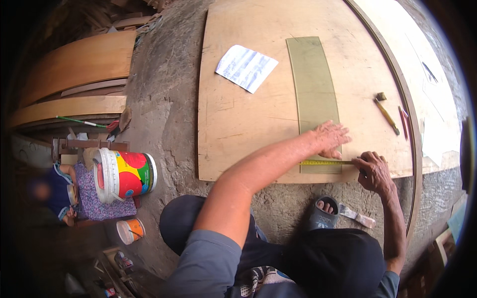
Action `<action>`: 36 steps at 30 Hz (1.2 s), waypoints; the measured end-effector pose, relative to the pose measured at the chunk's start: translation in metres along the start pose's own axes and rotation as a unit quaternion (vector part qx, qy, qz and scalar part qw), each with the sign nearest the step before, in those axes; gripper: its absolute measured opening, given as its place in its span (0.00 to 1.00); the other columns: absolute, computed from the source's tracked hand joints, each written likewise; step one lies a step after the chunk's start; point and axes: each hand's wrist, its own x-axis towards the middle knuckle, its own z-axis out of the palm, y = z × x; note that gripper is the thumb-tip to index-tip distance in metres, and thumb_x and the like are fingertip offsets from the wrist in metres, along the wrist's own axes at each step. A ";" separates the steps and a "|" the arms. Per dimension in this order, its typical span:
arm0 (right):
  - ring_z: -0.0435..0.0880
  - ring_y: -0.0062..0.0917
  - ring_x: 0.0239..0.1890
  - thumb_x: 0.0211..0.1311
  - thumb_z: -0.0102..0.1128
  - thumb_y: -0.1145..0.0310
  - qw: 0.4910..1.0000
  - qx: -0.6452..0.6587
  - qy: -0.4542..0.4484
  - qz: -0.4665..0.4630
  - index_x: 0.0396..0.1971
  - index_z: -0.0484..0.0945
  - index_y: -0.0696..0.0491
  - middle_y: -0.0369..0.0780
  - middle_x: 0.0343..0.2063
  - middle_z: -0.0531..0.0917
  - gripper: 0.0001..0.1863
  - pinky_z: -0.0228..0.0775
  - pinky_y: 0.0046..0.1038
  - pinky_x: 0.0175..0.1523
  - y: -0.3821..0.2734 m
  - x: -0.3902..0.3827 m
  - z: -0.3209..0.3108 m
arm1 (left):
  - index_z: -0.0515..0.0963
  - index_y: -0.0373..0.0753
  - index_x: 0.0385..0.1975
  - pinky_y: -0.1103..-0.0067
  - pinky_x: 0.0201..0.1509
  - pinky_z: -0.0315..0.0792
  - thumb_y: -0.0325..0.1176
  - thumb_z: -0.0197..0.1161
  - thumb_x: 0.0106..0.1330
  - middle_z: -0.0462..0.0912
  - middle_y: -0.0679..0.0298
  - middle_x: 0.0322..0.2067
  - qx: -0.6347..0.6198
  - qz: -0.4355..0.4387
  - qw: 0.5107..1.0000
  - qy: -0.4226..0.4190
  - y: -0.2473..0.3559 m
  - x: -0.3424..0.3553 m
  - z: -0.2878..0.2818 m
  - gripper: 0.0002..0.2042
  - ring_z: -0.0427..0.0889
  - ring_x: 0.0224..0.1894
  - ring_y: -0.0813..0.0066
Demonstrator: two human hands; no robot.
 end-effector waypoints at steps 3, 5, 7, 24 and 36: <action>0.79 0.37 0.49 0.43 0.64 0.73 1.000 0.006 0.008 -0.012 0.49 0.84 0.41 0.40 0.42 0.80 0.27 0.69 0.42 0.52 0.000 0.002 -0.003 | 0.52 0.48 0.78 0.52 0.82 0.34 0.69 0.61 0.61 0.42 0.54 0.80 -0.087 -0.010 0.996 0.026 -0.002 0.012 0.036 0.50 0.38 0.82 0.54; 0.79 0.37 0.49 0.43 0.64 0.74 1.000 0.008 0.010 -0.014 0.49 0.84 0.41 0.40 0.41 0.80 0.27 0.69 0.42 0.52 0.004 0.002 -0.005 | 0.52 0.47 0.79 0.51 0.82 0.30 0.70 0.62 0.58 0.40 0.53 0.80 -0.136 -0.019 0.989 0.047 -0.006 0.015 0.050 0.52 0.34 0.82 0.54; 0.79 0.38 0.48 0.45 0.63 0.75 1.000 0.007 0.012 -0.012 0.47 0.84 0.42 0.41 0.41 0.80 0.25 0.69 0.42 0.51 0.008 0.000 -0.005 | 0.51 0.47 0.79 0.50 0.82 0.28 0.69 0.64 0.56 0.38 0.52 0.80 -0.164 -0.025 0.985 0.057 -0.007 0.017 0.056 0.54 0.31 0.82 0.54; 0.79 0.39 0.47 0.44 0.61 0.76 0.999 0.020 0.024 -0.032 0.47 0.83 0.46 0.40 0.42 0.81 0.25 0.69 0.41 0.52 0.007 0.002 -0.009 | 0.43 0.47 0.80 0.49 0.80 0.20 0.62 0.64 0.61 0.31 0.53 0.80 -0.207 -0.039 0.976 0.056 0.001 0.022 0.062 0.52 0.24 0.82 0.54; 0.79 0.41 0.47 0.43 0.59 0.77 0.999 0.020 0.011 -0.025 0.46 0.82 0.47 0.41 0.43 0.81 0.24 0.71 0.42 0.52 0.009 0.004 -0.007 | 0.45 0.46 0.80 0.46 0.79 0.21 0.61 0.63 0.62 0.31 0.51 0.80 -0.211 -0.028 0.975 0.068 0.000 0.025 0.066 0.51 0.24 0.81 0.52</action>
